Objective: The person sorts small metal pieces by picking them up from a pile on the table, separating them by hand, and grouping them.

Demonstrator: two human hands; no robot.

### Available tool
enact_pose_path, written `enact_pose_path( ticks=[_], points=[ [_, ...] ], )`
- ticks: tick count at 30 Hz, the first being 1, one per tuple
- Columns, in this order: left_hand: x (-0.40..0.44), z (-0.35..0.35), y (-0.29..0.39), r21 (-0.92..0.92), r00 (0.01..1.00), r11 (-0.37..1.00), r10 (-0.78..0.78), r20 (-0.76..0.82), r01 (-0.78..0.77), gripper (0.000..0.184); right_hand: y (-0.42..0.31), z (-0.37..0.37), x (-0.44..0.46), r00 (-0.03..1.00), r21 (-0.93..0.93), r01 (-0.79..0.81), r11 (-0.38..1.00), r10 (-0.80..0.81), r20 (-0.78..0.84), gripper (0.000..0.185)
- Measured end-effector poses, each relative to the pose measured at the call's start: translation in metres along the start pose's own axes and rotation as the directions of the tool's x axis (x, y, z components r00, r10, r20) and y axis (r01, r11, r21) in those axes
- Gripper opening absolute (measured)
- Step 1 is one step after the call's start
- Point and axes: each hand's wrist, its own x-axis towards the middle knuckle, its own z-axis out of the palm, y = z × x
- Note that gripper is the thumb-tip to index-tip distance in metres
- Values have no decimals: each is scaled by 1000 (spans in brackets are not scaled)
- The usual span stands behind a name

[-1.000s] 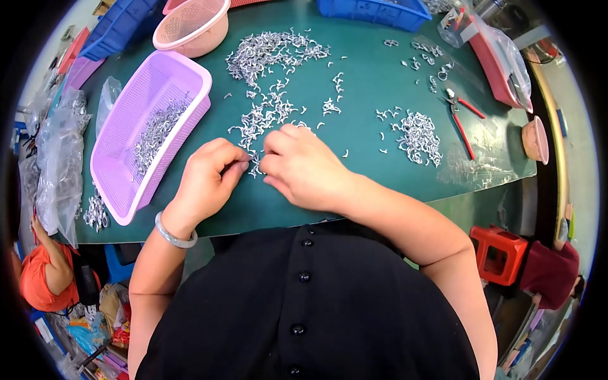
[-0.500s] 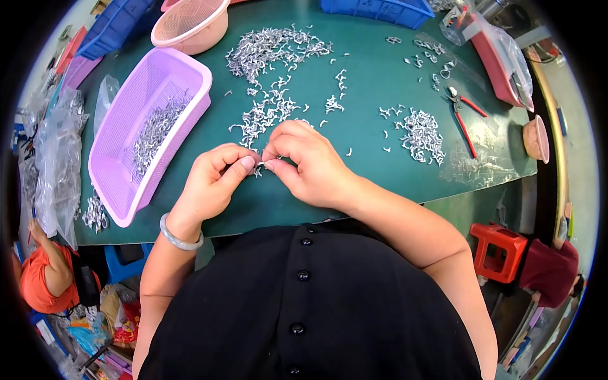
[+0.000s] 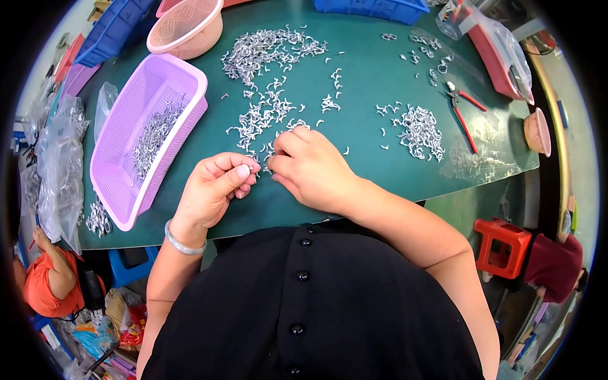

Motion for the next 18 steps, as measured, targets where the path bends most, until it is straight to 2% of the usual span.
enact_pose_path(
  ticks=[8, 14, 16, 18],
  points=[
    [-3, -1, 0, 2, 1000, 1000, -4, -3, 4, 12, 2, 3, 0, 997, 66, -37, 997, 41, -61, 5],
    [-4, 0, 3, -117, 998, 991, -60, -7, 58, 13, 1, -5, 0, 985, 312, -143, 939, 166, -48, 6],
    [-3, 0, 0, -187, 998, 981, -49, 37, 55, 13, 0, -5, -2, 961, 527, -243, 815, 276, 15, 5],
    [-2, 3, -1, -191, 996, 979, -66, 64, 78, 13, -4, -5, -3, 928, 719, -307, 623, 363, 82, 5]
  ],
)
